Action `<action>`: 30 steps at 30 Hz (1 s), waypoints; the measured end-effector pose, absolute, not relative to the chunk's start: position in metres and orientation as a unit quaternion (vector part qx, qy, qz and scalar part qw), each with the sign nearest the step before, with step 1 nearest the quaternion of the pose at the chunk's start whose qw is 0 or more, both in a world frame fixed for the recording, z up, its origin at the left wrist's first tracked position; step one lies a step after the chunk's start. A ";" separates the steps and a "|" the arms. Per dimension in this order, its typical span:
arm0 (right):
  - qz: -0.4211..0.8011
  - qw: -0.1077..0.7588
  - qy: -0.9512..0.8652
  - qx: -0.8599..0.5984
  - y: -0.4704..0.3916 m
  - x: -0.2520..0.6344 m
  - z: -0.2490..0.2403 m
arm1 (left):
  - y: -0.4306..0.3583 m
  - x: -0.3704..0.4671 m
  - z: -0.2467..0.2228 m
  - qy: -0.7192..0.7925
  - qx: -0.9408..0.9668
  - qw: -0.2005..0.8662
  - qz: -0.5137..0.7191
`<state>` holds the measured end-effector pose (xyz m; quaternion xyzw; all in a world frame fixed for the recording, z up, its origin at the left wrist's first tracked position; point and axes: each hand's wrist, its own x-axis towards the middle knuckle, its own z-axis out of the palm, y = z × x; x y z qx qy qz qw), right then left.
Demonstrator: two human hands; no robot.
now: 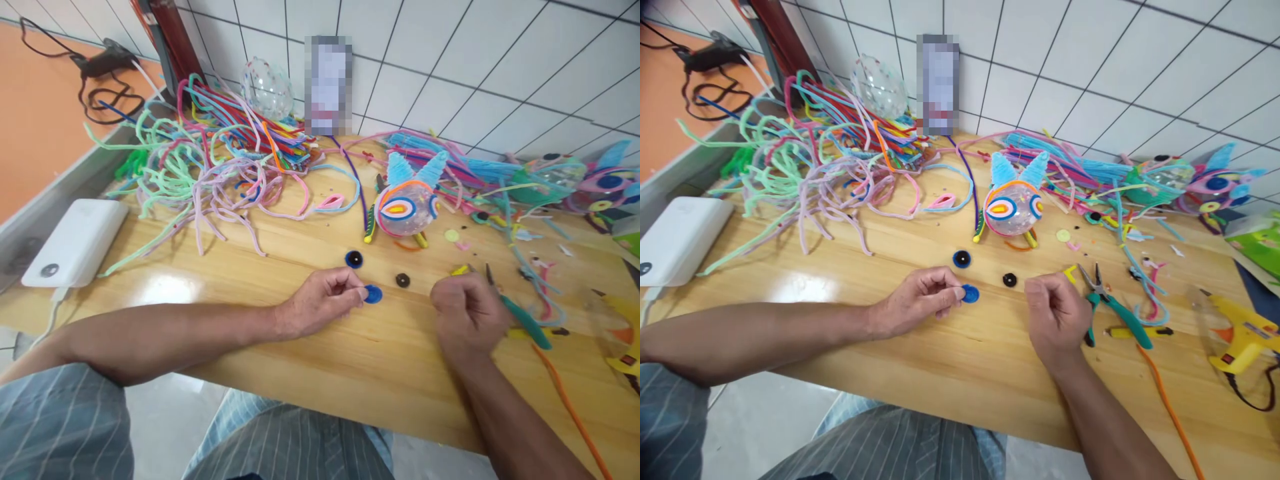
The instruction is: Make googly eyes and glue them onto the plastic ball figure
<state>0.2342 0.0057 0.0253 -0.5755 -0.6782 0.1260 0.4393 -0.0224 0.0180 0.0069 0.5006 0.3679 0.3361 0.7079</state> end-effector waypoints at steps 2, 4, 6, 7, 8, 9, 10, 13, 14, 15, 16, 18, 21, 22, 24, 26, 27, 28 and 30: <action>0.110 0.389 -0.697 -0.593 0.016 0.233 0.025 | 0.018 -0.022 0.007 0.364 0.509 0.704 0.335; 0.104 0.302 -0.733 -0.600 0.023 0.234 0.027 | 0.018 -0.022 0.007 0.356 0.518 0.701 0.337; 0.080 0.231 -0.762 -0.600 0.025 0.237 0.026 | 0.017 -0.021 0.007 0.351 0.523 0.700 0.338; 0.064 0.203 -0.770 -0.601 0.026 0.238 0.023 | 0.017 -0.021 0.007 0.351 0.523 0.699 0.339; 0.051 0.179 -0.775 -0.604 0.026 0.240 0.020 | 0.017 -0.021 0.007 0.353 0.522 0.699 0.338; 0.043 0.159 -0.777 -0.608 0.027 0.241 0.017 | 0.017 -0.021 0.007 0.355 0.522 0.698 0.337; 0.042 0.143 -0.778 -0.610 0.027 0.242 0.013 | 0.017 -0.021 0.008 0.357 0.524 0.697 0.336; 0.047 0.129 -0.780 -0.611 0.029 0.245 0.004 | 0.017 -0.021 0.009 0.357 0.532 0.690 0.336; 0.038 0.134 -0.778 -0.613 0.030 0.245 0.004 | 0.017 -0.021 0.009 0.356 0.534 0.689 0.337; 0.024 0.141 -0.775 -0.616 0.030 0.246 0.004 | 0.017 -0.021 0.010 0.355 0.534 0.688 0.339; 0.006 0.155 -0.771 -0.618 0.031 0.245 0.006 | 0.016 -0.021 0.010 0.354 0.534 0.688 0.341; -0.012 0.200 -0.769 -0.607 0.029 0.242 0.013 | 0.015 -0.021 0.010 0.351 0.538 0.684 0.346; 0.057 0.287 -0.780 -0.554 0.021 0.230 0.027 | 0.014 -0.020 0.010 0.343 0.560 0.667 0.352; 0.095 0.306 -0.784 -0.531 0.017 0.225 0.031 | 0.014 -0.020 0.010 0.342 0.569 0.658 0.356; 0.156 0.331 -0.789 -0.494 0.009 0.215 0.035 | 0.013 -0.020 0.008 0.343 0.581 0.642 0.364; 0.186 0.347 -0.791 -0.469 0.004 0.209 0.035 | 0.013 -0.020 0.007 0.347 0.591 0.626 0.371; 0.193 0.351 -0.792 -0.461 0.002 0.207 0.034 | 0.013 -0.020 0.006 0.348 0.599 0.616 0.374; 0.196 0.354 -0.794 -0.454 0.001 0.206 0.032 | 0.013 -0.020 0.005 0.349 0.611 0.602 0.377; 0.196 0.352 -0.800 -0.444 0.001 0.205 0.030 | 0.012 -0.020 0.004 0.348 0.642 0.563 0.387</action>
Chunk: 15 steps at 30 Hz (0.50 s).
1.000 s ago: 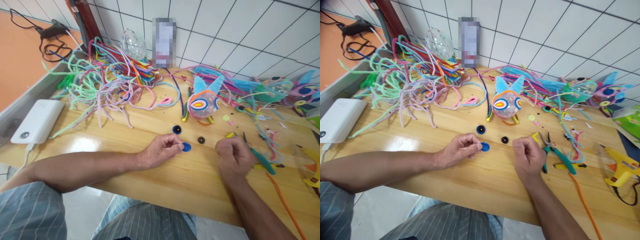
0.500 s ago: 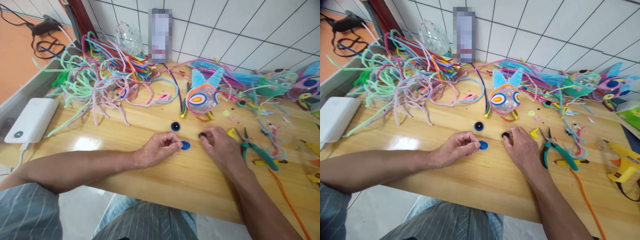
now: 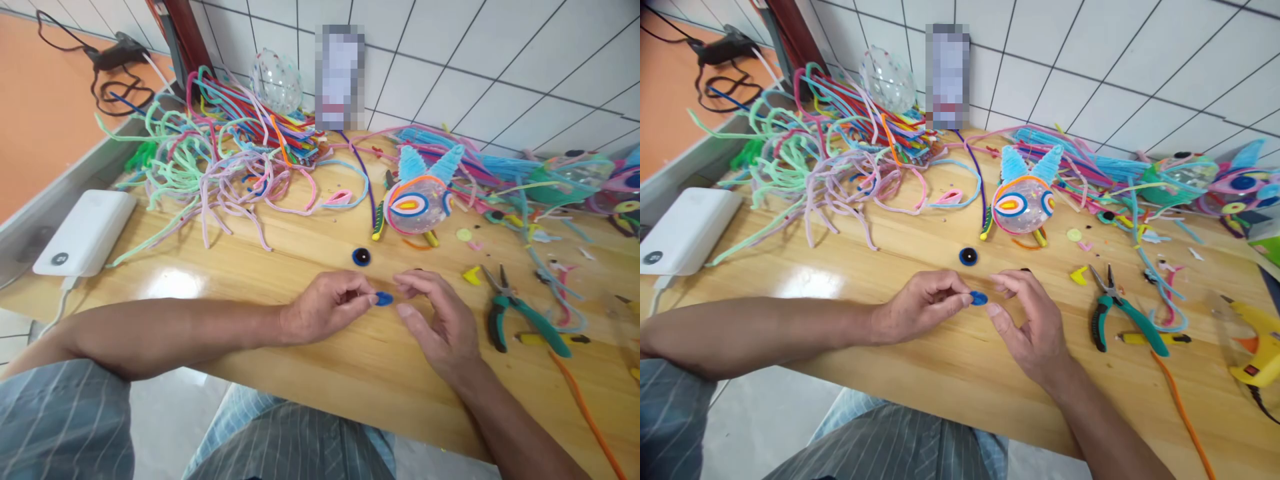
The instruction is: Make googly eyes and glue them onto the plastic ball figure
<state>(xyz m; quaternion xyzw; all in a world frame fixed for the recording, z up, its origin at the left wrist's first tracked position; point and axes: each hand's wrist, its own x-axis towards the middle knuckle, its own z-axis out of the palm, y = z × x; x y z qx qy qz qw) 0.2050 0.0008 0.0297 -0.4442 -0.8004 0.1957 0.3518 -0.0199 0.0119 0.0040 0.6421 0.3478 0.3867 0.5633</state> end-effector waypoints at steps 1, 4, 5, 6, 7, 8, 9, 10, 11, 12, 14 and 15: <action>0.194 0.348 -0.803 -0.443 0.001 0.205 0.029 | 0.012 -0.020 0.004 0.345 0.658 0.542 0.392; 0.188 0.338 -0.806 -0.448 0.000 0.204 0.028 | 0.011 -0.020 0.004 0.339 0.688 0.497 0.406; 0.186 0.335 -0.806 -0.450 0.000 0.204 0.028 | 0.010 -0.020 0.004 0.338 0.692 0.490 0.409; 0.184 0.333 -0.808 -0.451 -0.001 0.203 0.028 | 0.010 -0.020 0.004 0.339 0.693 0.486 0.410; 0.181 0.331 -0.810 -0.449 -0.001 0.203 0.029 | 0.010 -0.020 0.005 0.339 0.695 0.483 0.411; 0.178 0.330 -0.812 -0.447 -0.001 0.202 0.029 | 0.010 -0.020 0.005 0.338 0.697 0.480 0.412; 0.176 0.328 -0.814 -0.445 -0.002 0.202 0.029 | 0.010 -0.020 0.005 0.335 0.699 0.476 0.414; 0.173 0.326 -0.816 -0.445 -0.002 0.202 0.029 | 0.010 -0.020 0.005 0.331 0.703 0.473 0.415; 0.172 0.323 -0.818 -0.444 -0.002 0.201 0.030 | 0.010 -0.021 0.005 0.326 0.708 0.470 0.415; 0.172 0.318 -0.820 -0.444 -0.001 0.201 0.030 | 0.010 -0.021 0.005 0.322 0.711 0.468 0.414; 0.176 0.306 -0.822 -0.448 -0.001 0.201 0.030 | 0.010 -0.021 0.004 0.317 0.717 0.466 0.410; 0.178 0.301 -0.822 -0.450 0.000 0.201 0.030 | 0.009 -0.022 0.004 0.317 0.719 0.464 0.409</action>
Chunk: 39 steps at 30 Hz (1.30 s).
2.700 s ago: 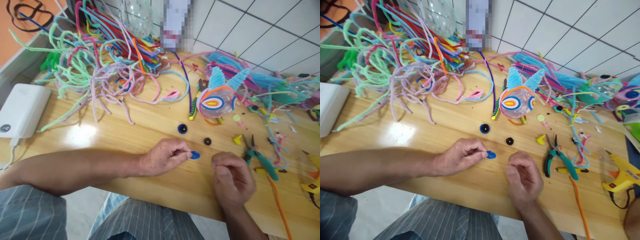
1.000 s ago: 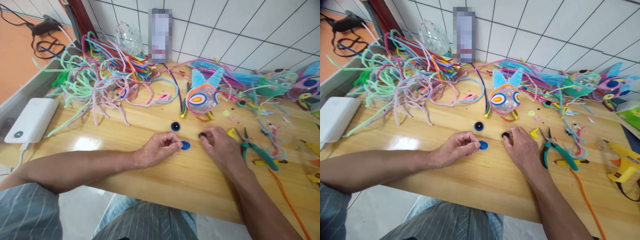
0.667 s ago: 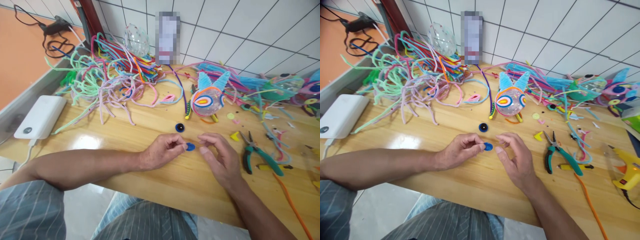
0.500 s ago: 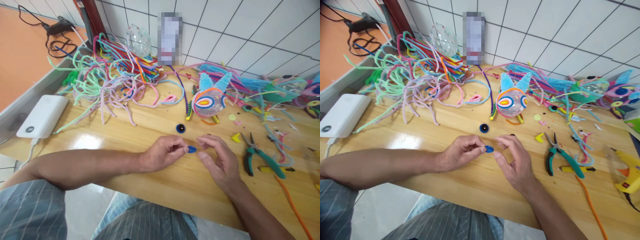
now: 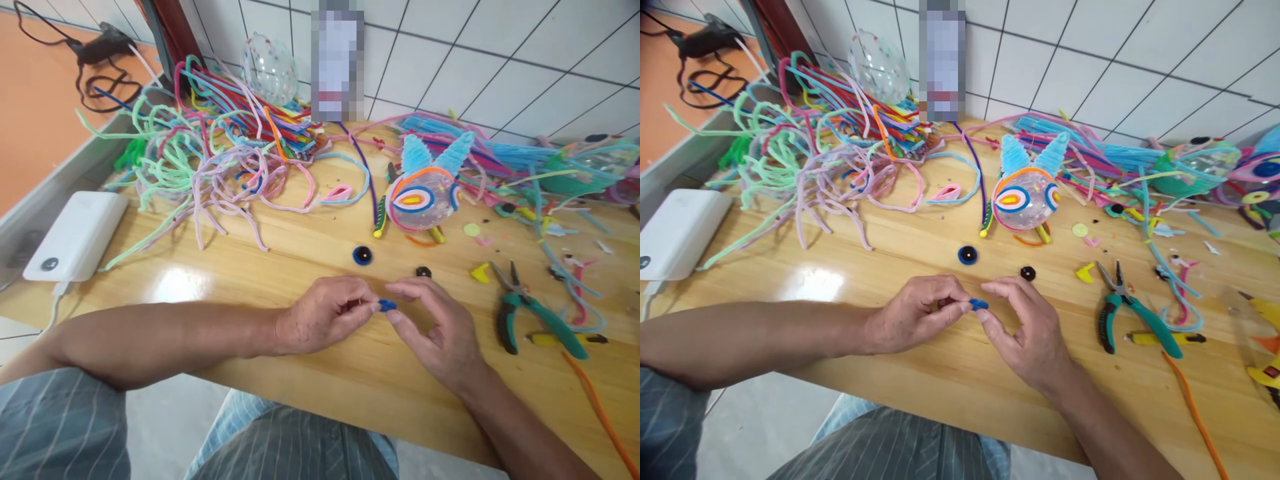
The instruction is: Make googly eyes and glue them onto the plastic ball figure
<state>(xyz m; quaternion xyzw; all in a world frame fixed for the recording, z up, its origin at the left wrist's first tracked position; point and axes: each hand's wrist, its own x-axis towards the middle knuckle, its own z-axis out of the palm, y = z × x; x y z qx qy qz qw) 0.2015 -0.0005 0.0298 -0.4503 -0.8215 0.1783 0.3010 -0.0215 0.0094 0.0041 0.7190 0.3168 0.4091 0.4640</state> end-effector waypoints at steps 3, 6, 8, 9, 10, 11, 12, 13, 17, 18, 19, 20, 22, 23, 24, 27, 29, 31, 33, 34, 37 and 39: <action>0.190 0.297 -0.821 -0.449 0.000 0.202 0.029 | 0.009 -0.022 0.004 0.316 0.725 0.456 0.407; 0.204 0.305 -0.820 -0.439 0.000 0.202 0.030 | 0.009 -0.021 0.004 0.322 0.725 0.458 0.402; 0.210 0.308 -0.820 -0.435 0.000 0.201 0.031 | 0.010 -0.021 0.004 0.332 0.717 0.464 0.400; 0.211 0.310 -0.820 -0.434 0.000 0.201 0.031 | 0.010 -0.021 0.004 0.335 0.714 0.466 0.400; 0.209 0.312 -0.820 -0.432 0.000 0.201 0.031 | 0.010 -0.021 0.003 0.336 0.713 0.468 0.400; 0.206 0.314 -0.820 -0.431 0.000 0.201 0.031 | 0.010 -0.021 0.003 0.337 0.713 0.468 0.399; 0.203 0.316 -0.821 -0.430 0.000 0.201 0.031 | 0.010 -0.021 0.002 0.337 0.713 0.468 0.398; 0.201 0.317 -0.822 -0.428 0.000 0.201 0.031 | 0.010 -0.021 0.002 0.336 0.715 0.468 0.397; 0.194 0.312 -0.820 -0.438 -0.001 0.203 0.030 | 0.010 -0.022 0.005 0.318 0.729 0.455 0.401; 0.189 0.313 -0.817 -0.445 -0.001 0.203 0.030 | 0.010 -0.023 0.007 0.311 0.736 0.449 0.401; 0.183 0.316 -0.814 -0.453 -0.002 0.203 0.031 | 0.010 -0.023 0.008 0.305 0.742 0.444 0.401; 0.177 0.318 -0.811 -0.459 -0.002 0.204 0.031 | 0.009 -0.023 0.009 0.301 0.747 0.440 0.398; 0.173 0.320 -0.811 -0.459 -0.003 0.204 0.031 | 0.009 -0.024 0.009 0.300 0.749 0.440 0.395; 0.173 0.322 -0.812 -0.455 -0.003 0.203 0.031 | 0.009 -0.024 0.009 0.305 0.744 0.445 0.395; 0.176 0.325 -0.812 -0.451 -0.003 0.203 0.031 | 0.009 -0.023 0.008 0.312 0.733 0.455 0.398; 0.199 0.333 -0.800 -0.458 -0.004 0.202 0.028 | 0.010 -0.022 0.007 0.340 0.677 0.513 0.403; 0.227 0.338 -0.782 -0.471 -0.004 0.201 0.025 | 0.011 -0.021 0.007 0.348 0.633 0.562 0.402; 0.258 0.346 -0.767 -0.474 -0.004 0.200 0.022 | 0.012 -0.020 0.008 0.345 0.598 0.605 0.398; 0.276 0.356 -0.759 -0.471 -0.004 0.199 0.020 | 0.013 -0.020 0.010 0.336 0.576 0.635 0.391; 0.278 0.360 -0.757 -0.470 -0.004 0.198 0.020 | 0.013 -0.019 0.010 0.332 0.571 0.644 0.386; 0.260 0.368 -0.757 -0.474 -0.003 0.196 0.023 | 0.013 -0.019 0.008 0.329 0.579 0.645 0.375; 0.243 0.370 -0.759 -0.478 -0.004 0.195 0.026 | 0.012 -0.018 0.006 0.335 0.591 0.632 0.372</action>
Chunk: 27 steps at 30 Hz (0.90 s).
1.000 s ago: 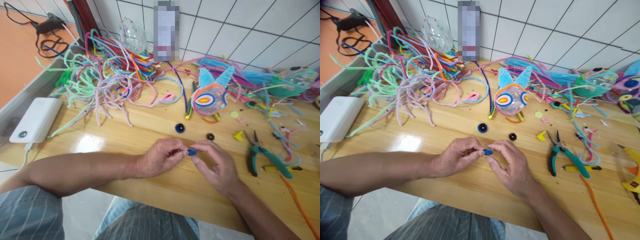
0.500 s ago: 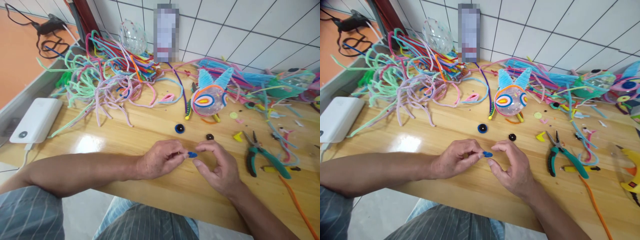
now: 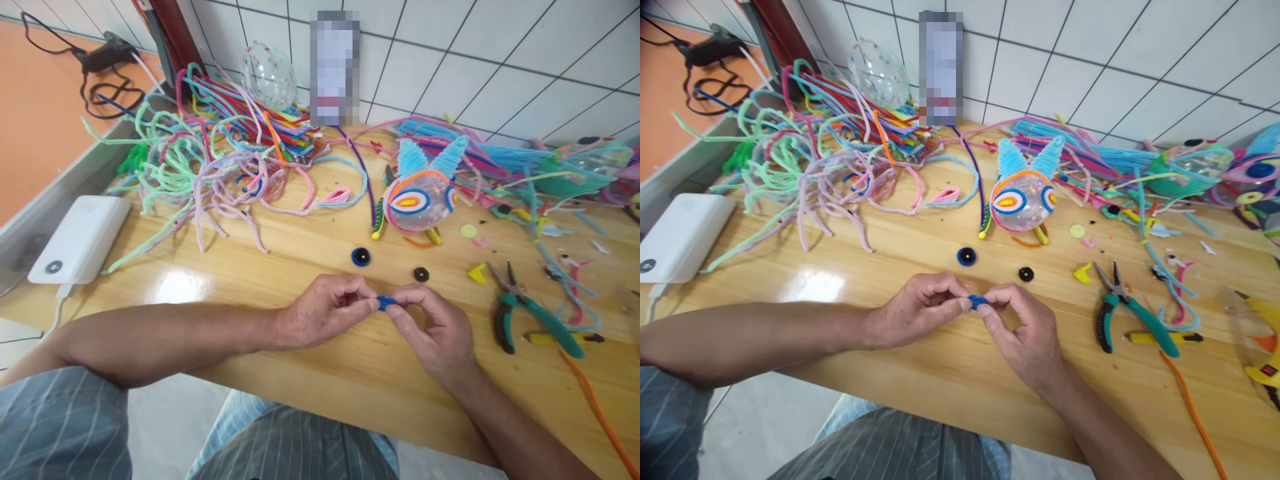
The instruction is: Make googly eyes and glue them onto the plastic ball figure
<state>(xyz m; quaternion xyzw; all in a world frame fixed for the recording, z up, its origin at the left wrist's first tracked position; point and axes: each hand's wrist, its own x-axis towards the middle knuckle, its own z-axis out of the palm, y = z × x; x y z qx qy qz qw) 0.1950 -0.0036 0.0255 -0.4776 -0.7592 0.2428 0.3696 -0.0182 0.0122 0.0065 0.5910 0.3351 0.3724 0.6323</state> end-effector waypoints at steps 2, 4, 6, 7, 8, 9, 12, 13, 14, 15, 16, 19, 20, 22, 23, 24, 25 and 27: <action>0.227 0.366 -0.764 -0.480 -0.004 0.194 0.028 | 0.012 -0.018 0.005 0.343 0.603 0.619 0.369; 0.210 0.357 -0.771 -0.483 -0.004 0.195 0.029 | 0.011 -0.018 0.004 0.350 0.613 0.607 0.365; 0.195 0.347 -0.777 -0.487 -0.004 0.195 0.030 | 0.011 -0.018 0.004 0.352 0.617 0.602 0.365; 0.189 0.342 -0.780 -0.488 -0.004 0.195 0.030 | 0.011 -0.018 0.004 0.352 0.618 0.600 0.366; 0.184 0.339 -0.782 -0.489 -0.004 0.195 0.030 | 0.011 -0.018 0.005 0.353 0.619 0.599 0.367; 0.179 0.337 -0.785 -0.488 -0.005 0.195 0.030 | 0.011 -0.018 0.005 0.355 0.619 0.597 0.368; 0.172 0.338 -0.790 -0.482 -0.005 0.196 0.030 | 0.011 -0.017 0.004 0.362 0.624 0.588 0.366; 0.172 0.337 -0.791 -0.481 -0.005 0.196 0.029 | 0.011 -0.017 0.003 0.362 0.625 0.586 0.368; 0.173 0.335 -0.792 -0.481 -0.005 0.196 0.029 | 0.012 -0.017 0.002 0.361 0.624 0.585 0.371; 0.173 0.335 -0.792 -0.481 -0.005 0.196 0.029 | 0.012 -0.017 0.002 0.360 0.624 0.584 0.375; 0.173 0.335 -0.792 -0.480 -0.005 0.196 0.029 | 0.012 -0.017 0.001 0.357 0.622 0.585 0.378; 0.167 0.342 -0.794 -0.473 -0.004 0.196 0.029 | 0.012 -0.017 0.000 0.352 0.611 0.598 0.382; 0.166 0.345 -0.794 -0.472 -0.004 0.196 0.029 | 0.013 -0.016 0.001 0.351 0.603 0.607 0.381; 0.171 0.346 -0.792 -0.472 -0.004 0.196 0.029 | 0.013 -0.016 0.002 0.349 0.578 0.636 0.375; 0.176 0.347 -0.791 -0.473 -0.005 0.196 0.028 | 0.013 -0.016 0.003 0.347 0.563 0.652 0.370; 0.183 0.347 -0.788 -0.474 -0.005 0.197 0.028 | 0.013 -0.016 0.004 0.345 0.550 0.668 0.364; 0.190 0.349 -0.785 -0.475 -0.005 0.197 0.028 | 0.014 -0.016 0.004 0.344 0.539 0.680 0.358; 0.205 0.355 -0.777 -0.478 -0.005 0.199 0.025 | 0.014 -0.017 0.005 0.345 0.526 0.696 0.348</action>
